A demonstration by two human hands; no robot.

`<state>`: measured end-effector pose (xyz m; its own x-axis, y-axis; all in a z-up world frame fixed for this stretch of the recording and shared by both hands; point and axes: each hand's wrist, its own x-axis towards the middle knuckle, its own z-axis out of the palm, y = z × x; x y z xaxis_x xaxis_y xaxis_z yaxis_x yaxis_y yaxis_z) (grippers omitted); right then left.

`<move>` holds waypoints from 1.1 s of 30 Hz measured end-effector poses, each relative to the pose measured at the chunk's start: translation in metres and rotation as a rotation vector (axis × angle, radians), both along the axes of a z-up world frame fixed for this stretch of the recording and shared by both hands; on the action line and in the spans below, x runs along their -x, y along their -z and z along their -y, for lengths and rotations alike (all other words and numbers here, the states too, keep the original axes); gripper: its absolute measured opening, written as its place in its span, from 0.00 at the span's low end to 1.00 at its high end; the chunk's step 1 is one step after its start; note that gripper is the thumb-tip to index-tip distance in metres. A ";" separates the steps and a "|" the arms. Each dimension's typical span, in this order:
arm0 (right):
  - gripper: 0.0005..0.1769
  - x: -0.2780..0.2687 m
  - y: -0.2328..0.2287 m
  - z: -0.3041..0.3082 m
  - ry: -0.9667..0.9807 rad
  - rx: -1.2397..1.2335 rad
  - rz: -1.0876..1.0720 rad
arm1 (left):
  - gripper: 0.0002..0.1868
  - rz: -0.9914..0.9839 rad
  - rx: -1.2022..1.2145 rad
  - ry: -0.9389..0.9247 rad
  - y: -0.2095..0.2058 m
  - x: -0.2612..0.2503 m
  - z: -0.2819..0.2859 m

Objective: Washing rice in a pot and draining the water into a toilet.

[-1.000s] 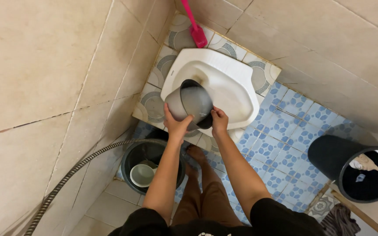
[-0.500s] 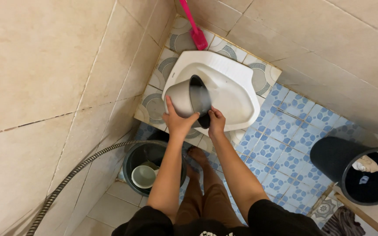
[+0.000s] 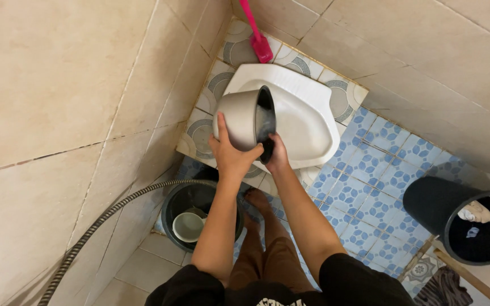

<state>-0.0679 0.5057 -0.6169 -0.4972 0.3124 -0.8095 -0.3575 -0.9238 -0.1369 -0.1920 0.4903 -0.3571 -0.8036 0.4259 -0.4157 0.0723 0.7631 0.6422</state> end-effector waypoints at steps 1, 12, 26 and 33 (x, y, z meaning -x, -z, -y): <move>0.16 0.002 0.001 0.003 -0.001 -0.002 -0.001 | 0.70 -0.001 -0.002 -0.001 -0.002 0.001 -0.001; 0.36 0.020 -0.101 -0.003 0.031 0.106 -0.050 | 0.70 -0.097 -0.017 0.039 -0.025 0.004 0.005; 0.43 -0.110 -0.347 -0.001 -0.162 -0.635 0.034 | 0.70 0.690 -0.798 -0.119 -0.110 -0.076 0.142; 0.48 -0.148 -0.397 0.056 -0.509 -0.718 0.066 | 0.63 1.164 -0.537 -0.525 -0.118 -0.136 0.273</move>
<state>0.0799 0.4494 -0.2204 -0.6739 0.5098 -0.5347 0.1029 -0.6519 -0.7513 -0.0563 0.2170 -0.2395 -0.2253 0.5045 -0.8335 -0.9181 0.1763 0.3549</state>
